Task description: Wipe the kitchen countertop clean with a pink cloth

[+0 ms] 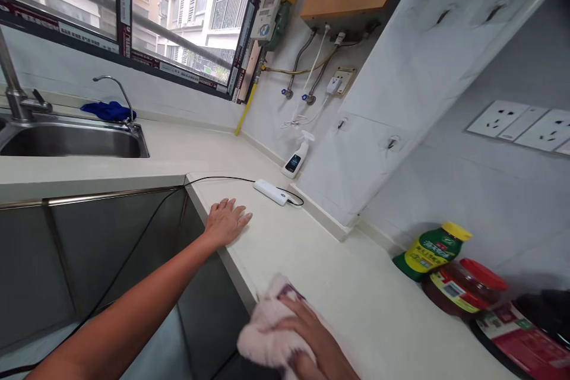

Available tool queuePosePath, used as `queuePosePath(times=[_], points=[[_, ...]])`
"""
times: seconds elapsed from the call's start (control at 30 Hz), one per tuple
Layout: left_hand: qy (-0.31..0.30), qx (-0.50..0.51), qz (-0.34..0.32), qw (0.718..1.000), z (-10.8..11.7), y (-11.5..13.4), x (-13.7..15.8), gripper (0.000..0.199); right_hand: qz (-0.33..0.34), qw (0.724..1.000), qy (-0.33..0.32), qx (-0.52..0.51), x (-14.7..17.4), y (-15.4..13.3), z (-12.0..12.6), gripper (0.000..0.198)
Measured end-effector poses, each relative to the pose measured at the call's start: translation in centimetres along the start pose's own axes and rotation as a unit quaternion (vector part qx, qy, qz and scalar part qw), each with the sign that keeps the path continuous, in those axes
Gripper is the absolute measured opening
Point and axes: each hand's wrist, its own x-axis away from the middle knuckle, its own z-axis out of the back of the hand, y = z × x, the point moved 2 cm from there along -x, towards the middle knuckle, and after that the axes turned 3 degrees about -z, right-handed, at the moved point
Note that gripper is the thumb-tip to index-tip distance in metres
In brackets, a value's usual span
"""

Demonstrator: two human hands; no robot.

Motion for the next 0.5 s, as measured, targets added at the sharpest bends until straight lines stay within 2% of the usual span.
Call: queuePosePath(times=[0.07,0.13,0.2,0.27,0.37,0.43,0.5], points=[[0.004,-0.003,0.001,1.0,0.1,0.0,0.0,0.045,0.04,0.999,0.008,-0.005,-5.6,0.0,-0.1,0.039],[0.006,-0.006,0.002,1.0,0.2,-0.1,-0.1,0.044,0.052,0.998,0.021,0.023,-10.8,1.0,-0.1,0.04],[0.01,-0.01,0.004,1.0,0.2,-0.1,-0.2,0.044,0.023,0.996,0.033,0.078,-15.2,3.0,0.3,0.039],[0.012,-0.014,0.008,1.0,0.3,-0.2,-0.3,0.043,-0.037,0.99,0.045,0.131,-17.9,5.8,1.5,0.039],[0.01,-0.019,0.011,1.0,0.3,-0.3,-0.5,0.044,-0.131,0.974,0.07,0.174,-18.1,10.3,4.2,0.044],[0.005,-0.02,0.01,1.0,0.2,-0.3,-0.6,0.044,-0.183,0.959,0.071,0.204,-15.7,13.1,6.0,0.046],[0.001,-0.02,0.009,1.0,0.1,-0.3,-0.6,0.044,-0.217,0.947,0.06,0.23,-11.7,15.6,7.6,0.045]])
